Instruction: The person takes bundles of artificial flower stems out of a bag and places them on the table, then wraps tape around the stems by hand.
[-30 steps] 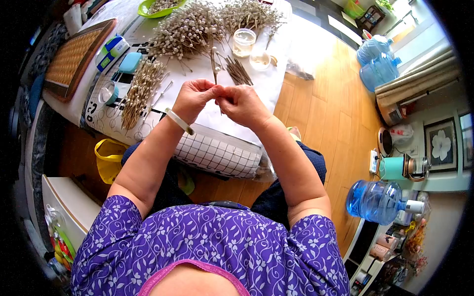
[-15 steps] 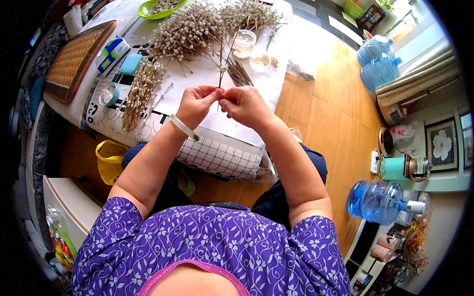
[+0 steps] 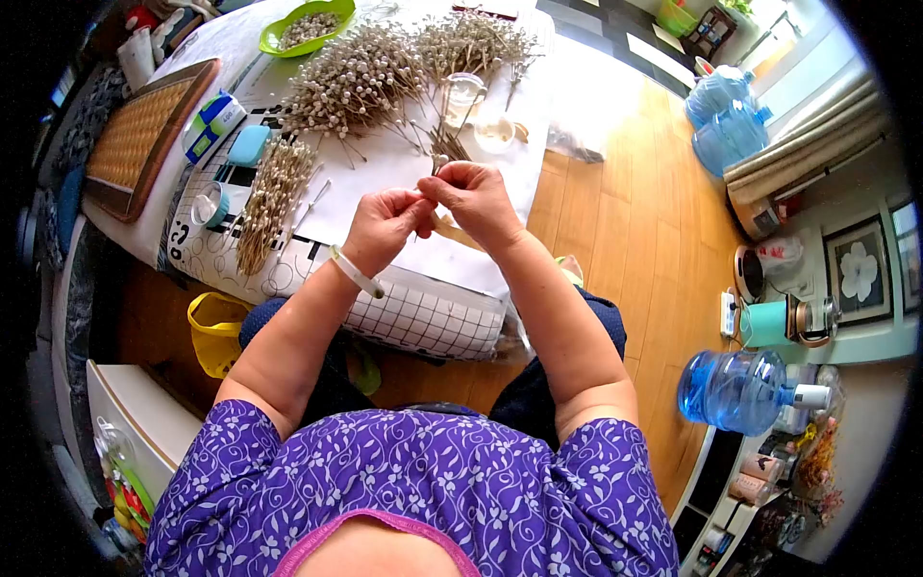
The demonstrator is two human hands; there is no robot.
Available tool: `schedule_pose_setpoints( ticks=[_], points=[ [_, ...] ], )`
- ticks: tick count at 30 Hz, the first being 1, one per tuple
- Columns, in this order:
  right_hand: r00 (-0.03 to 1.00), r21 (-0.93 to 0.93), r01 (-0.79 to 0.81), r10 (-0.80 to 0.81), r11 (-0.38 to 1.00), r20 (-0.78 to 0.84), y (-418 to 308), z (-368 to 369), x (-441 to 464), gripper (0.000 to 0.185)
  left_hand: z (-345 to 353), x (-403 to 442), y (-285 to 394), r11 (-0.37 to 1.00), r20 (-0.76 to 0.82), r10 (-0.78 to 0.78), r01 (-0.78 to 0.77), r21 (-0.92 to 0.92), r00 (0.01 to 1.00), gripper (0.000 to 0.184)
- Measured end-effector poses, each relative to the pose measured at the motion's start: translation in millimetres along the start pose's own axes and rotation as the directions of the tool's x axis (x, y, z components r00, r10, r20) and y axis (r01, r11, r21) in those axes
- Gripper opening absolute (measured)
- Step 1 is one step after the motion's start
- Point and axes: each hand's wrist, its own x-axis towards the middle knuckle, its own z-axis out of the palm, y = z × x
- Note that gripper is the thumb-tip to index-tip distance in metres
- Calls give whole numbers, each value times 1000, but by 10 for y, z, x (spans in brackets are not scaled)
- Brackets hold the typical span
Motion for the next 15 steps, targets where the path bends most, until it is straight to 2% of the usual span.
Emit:
schedule_pose_setpoints(
  ticks=[3, 5, 6, 9, 15],
  points=[
    [1000, -5, 7, -7, 1000, -16, -7, -17, 36, 18, -53, 32, -12, 999, 4, -13, 13, -46, 1000, 13],
    [998, -37, -58, 57, 998, -8, -61, -8, 31, 17, -95, 57, -13, 997, 86, -51, 56, -59, 995, 12],
    [997, -12, -48, 49, 999, 54, -49, -36, 45, 14, -100, 66, -1, 995, 108, -56, 64, -77, 993, 12],
    [990, -39, -95, 99, 995, 99, -42, -71, 62, 14, -126, 72, -22, 998, 138, -53, 57, -24, 989, 13],
    [991, -3, -74, 74, 997, 112, -64, -12, 95, 14, -157, 69, 42, 994, 167, -67, 80, -76, 984, 14]
  ],
)
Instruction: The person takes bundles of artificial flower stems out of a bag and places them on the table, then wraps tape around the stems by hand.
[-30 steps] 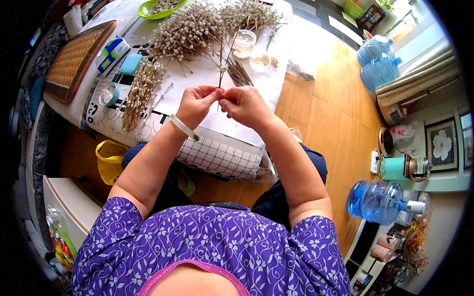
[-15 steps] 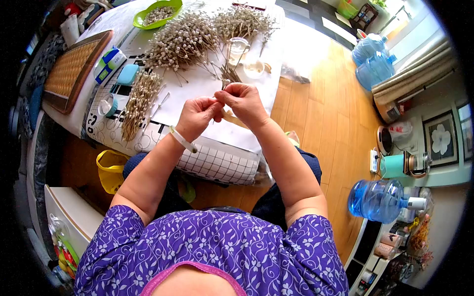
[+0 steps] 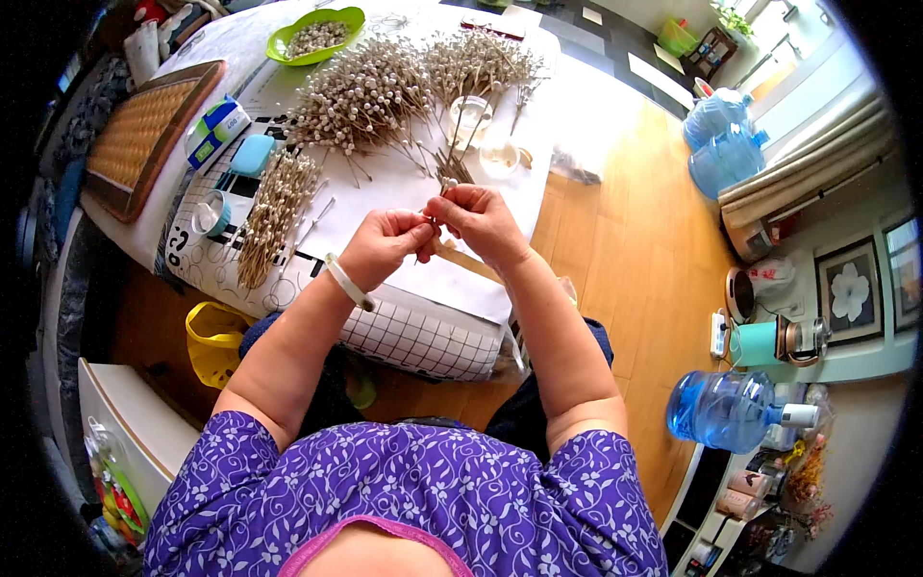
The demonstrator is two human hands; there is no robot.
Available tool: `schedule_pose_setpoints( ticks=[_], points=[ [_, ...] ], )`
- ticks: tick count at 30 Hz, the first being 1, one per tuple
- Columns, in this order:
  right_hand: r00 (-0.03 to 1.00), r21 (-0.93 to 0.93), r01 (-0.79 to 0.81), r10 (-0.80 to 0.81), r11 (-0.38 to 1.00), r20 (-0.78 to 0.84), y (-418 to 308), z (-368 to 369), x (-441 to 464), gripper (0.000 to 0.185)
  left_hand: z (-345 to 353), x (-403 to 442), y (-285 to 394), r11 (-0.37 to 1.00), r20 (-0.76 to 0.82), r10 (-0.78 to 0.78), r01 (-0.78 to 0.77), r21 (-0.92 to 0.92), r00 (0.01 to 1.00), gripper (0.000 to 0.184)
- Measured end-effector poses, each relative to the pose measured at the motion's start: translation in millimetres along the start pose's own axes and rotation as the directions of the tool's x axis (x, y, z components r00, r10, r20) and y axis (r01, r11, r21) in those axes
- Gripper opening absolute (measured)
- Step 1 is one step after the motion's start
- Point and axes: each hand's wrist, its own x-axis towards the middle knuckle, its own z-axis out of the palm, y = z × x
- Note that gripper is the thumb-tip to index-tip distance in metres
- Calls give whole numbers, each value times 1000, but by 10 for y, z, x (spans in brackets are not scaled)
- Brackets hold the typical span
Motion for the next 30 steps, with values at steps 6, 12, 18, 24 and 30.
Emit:
schedule_pose_setpoints(
  ticks=[6, 12, 18, 24, 30],
  points=[
    [996, -95, -19, 27, 995, 90, -97, -57, 57, 23, -18, -43, 91, 973, 25, -14, 19, -231, 1000, 14],
    [992, -127, -39, 23, 991, -127, -71, -171, 366, 27, 86, -169, 158, 985, 7, 97, -95, -146, 995, 11],
    [956, -696, 58, -240, 716, -167, 129, 32, 1357, 21, 146, -262, 206, 960, 46, 56, -41, -275, 997, 9],
    [978, -902, -108, -116, 418, -171, 63, 262, 1777, 19, 83, -268, 229, 949, 35, 125, -110, -296, 991, 9],
    [969, -673, 0, -167, 739, -184, -8, 113, 1569, 15, 129, -291, 228, 955, 75, 145, -119, -272, 987, 10]
  ],
)
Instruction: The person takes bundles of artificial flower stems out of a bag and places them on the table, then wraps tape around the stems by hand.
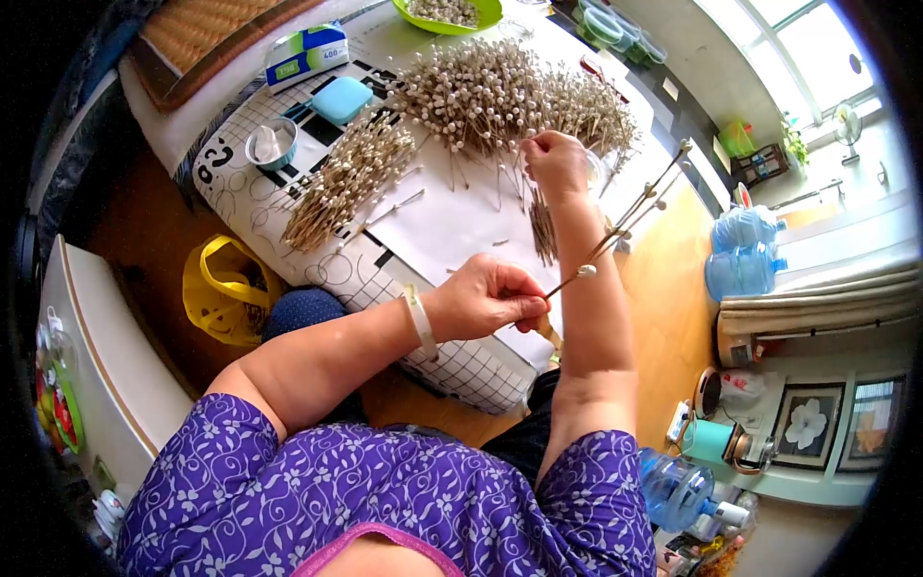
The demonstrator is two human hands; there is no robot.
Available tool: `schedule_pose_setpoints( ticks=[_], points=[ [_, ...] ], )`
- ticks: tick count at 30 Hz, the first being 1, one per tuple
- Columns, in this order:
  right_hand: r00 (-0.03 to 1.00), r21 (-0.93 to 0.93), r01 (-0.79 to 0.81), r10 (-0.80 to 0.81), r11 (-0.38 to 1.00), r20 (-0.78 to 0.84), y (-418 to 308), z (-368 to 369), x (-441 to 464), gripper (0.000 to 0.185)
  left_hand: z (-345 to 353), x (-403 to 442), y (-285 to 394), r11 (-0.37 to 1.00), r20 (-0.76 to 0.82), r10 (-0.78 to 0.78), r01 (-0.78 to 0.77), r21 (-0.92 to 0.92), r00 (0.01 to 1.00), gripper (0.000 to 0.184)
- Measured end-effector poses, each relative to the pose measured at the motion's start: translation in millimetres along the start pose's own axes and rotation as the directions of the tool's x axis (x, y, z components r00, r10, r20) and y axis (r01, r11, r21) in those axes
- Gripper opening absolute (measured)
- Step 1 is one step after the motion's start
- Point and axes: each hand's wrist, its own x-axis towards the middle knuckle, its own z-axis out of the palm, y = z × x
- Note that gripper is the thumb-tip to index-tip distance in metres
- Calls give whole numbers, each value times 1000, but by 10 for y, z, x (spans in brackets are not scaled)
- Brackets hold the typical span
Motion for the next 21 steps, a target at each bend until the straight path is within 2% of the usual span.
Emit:
schedule_pose_setpoints(
  ticks=[2, 4, 6, 8, 9, 10, 11, 12, 13, 14, 15, 17, 18, 20, 21],
  points=[
    [997, 171, -45, 34, 984, 66, -131, -56, -336, 18, 36, -50, 6, 998, 29, 14, -16, 60, 999, 9],
    [972, 211, -159, 116, 964, 204, -197, -61, -803, 19, 83, -96, -37, 999, 95, 39, -39, -2, 995, 9],
    [912, 127, -231, 169, 965, 374, -131, -28, -1188, 17, 132, -125, -62, 1000, 115, 29, -29, -9, 993, 9],
    [918, 181, -237, 159, 955, 363, 183, 64, -1477, 17, 137, -138, -56, 1000, 143, 21, -20, -11, 989, 9],
    [887, 231, -392, 298, 891, 353, 63, 106, -1608, 21, 131, -128, -53, 992, 150, 49, -66, 111, 987, 9],
    [885, 229, -397, 305, 889, 352, 5, 71, -1615, 21, 143, -127, -63, 967, 161, 74, -110, 231, 984, 9],
    [919, -48, -230, 233, 972, 318, -52, 56, -1567, 22, 145, -106, -164, 979, 159, 130, -152, 134, 979, 10],
    [939, -323, -39, 146, 946, 313, -134, 50, -1492, 24, 159, -115, -134, 979, 154, 131, -152, 135, 979, 10],
    [966, -478, 170, -49, 862, 254, -284, 65, -1415, 24, 180, -132, -70, 992, 144, 106, -114, 51, 984, 9],
    [956, -468, 279, -198, 839, 214, -322, 129, -1323, 22, 191, -146, -32, 997, 137, 78, -74, -35, 987, 8],
    [927, -415, 364, -283, 834, 245, -393, 201, -1221, 20, 172, -144, -24, 997, 184, 78, -76, -18, 980, 10],
    [849, -289, 512, -423, 809, 317, -495, 426, -1041, 13, 156, -143, -14, 996, 178, 84, -83, -13, 980, 10],
    [801, -217, 571, -480, 792, 358, -532, 564, -969, 10, 145, -146, -3, 995, 181, 95, -94, -11, 979, 9],
    [622, -148, 765, -659, 627, 422, -597, 803, -826, 11, 117, -145, 19, 997, 176, 77, -75, -17, 981, 9],
    [595, -146, 781, -651, 608, 471, -591, 917, -766, 9, 100, -137, 12, 996, 189, 87, -86, -10, 978, 8]
  ],
)
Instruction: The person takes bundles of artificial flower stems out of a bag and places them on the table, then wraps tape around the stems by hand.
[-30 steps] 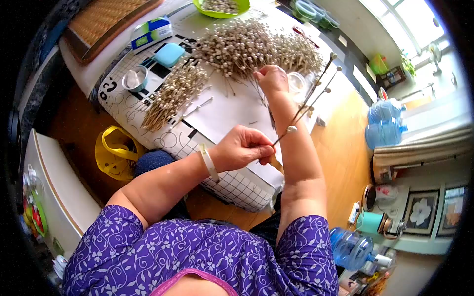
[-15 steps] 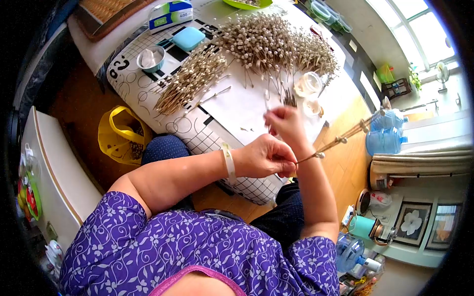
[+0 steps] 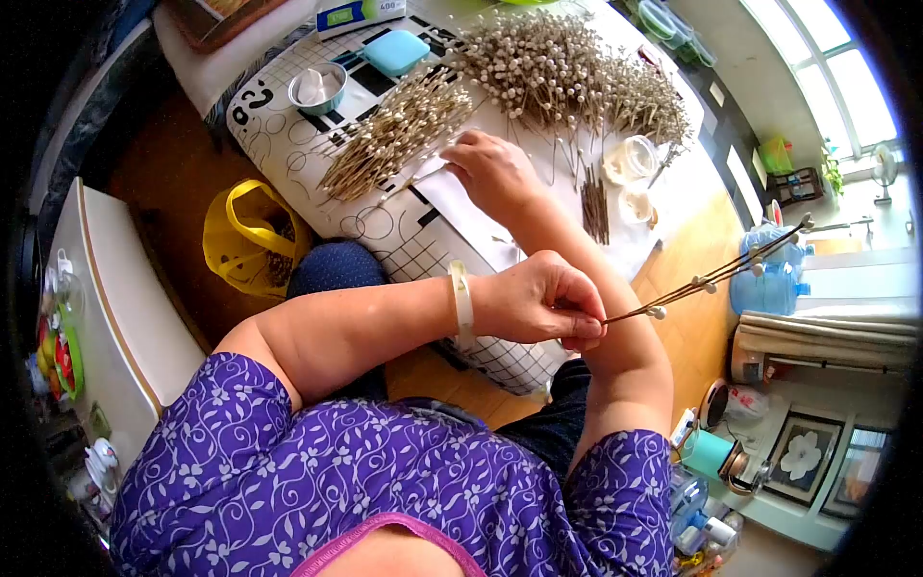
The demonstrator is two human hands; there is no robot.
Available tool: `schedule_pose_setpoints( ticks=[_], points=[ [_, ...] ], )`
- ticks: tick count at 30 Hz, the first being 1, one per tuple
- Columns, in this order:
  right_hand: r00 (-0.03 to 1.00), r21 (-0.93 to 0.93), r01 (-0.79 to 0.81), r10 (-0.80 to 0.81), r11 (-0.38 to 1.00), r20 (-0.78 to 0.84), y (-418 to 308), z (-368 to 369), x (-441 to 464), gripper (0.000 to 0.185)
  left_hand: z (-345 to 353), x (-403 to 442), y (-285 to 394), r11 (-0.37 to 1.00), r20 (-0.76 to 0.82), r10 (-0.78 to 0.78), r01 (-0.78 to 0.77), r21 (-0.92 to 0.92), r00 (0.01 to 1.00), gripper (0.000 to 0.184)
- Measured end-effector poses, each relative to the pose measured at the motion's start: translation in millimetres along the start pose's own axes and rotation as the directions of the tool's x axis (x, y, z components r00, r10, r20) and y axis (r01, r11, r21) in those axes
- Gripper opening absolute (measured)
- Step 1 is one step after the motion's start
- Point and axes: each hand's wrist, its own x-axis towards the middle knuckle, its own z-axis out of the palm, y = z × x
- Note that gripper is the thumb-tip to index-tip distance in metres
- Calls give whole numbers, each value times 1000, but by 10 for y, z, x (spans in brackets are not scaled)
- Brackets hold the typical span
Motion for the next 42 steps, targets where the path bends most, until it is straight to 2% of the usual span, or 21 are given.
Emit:
schedule_pose_setpoints(
  ticks=[1, 3, 5, 8, 9, 11, 13, 15, 17, 19, 25, 27, 29, 38, 40, 41, 42],
  points=[
    [1000, 11, -1, 1, 1000, 3, 40, 47, 50, 9, -12, -8, 3, 1000, 13, 10, -10, 8, 1000, 7],
    [977, -185, 132, -95, 974, 193, 84, 115, 123, 6, -34, -17, 27, 1000, -36, -24, 25, 8, 999, 7],
    [973, -203, 156, -114, 967, 203, 87, 136, 115, 4, -64, -7, 35, 999, -41, 12, -11, 40, 999, 7],
    [918, -327, 297, -173, 897, 358, 35, 71, 96, 7, -38, -8, 2, 1000, -31, 3, -3, 14, 1000, 7],
    [918, -327, 297, -173, 897, 358, 19, 53, 89, 7, -31, -8, -12, 1000, -17, 7, -7, 2, 1000, 7],
    [874, -412, 366, -157, 835, 459, -9, 8, 80, 6, -32, -11, -12, 1000, -16, 9, -9, 10, 1000, 7],
    [896, -412, 318, -128, 854, 425, 12, -86, 33, 12, -8, -17, -6, 1000, -7, 10, -10, 5, 1000, 7],
    [917, -399, 285, -126, 872, 380, 150, -294, -51, 17, 17, -34, -3, 998, -15, -62, 62, -15, 998, 6],
    [947, -399, 271, -169, 876, 273, 293, -535, -193, 18, 63, -52, -79, 998, 57, -49, 46, 51, 997, 5],
    [960, -431, 215, -110, 876, 256, 293, -757, -380, 18, 156, -94, -158, 994, 103, -97, 90, 69, 990, 5],
    [901, -445, 291, -86, 847, 426, 437, -982, -772, 17, 273, -132, -220, 967, 178, -151, 107, 231, 972, 7],
    [871, -458, 354, -109, 815, 479, 463, -936, -784, 9, 260, -111, -244, 961, 179, -166, 119, 250, 970, 7],
    [883, -447, 366, -154, 816, 443, 467, -827, -768, 10, 245, -98, -251, 959, 172, -168, 121, 257, 971, 7],
    [873, -423, 323, -95, 846, 478, 559, -555, -678, 13, 221, -98, -288, 963, 158, -162, 121, 239, 974, 7],
    [928, -433, 360, -270, 827, 256, 536, -539, -687, 12, 220, -110, -255, 965, 158, -162, 123, 230, 974, 8],
    [929, -430, 356, -264, 830, 260, 482, -533, -734, 12, 225, -117, -229, 960, 157, -171, 129, 247, 973, 8],
    [980, -473, 150, -66, 868, 190, 374, -547, -781, 8, 225, -122, -206, 954, 156, -177, 131, 268, 972, 8]
  ],
)
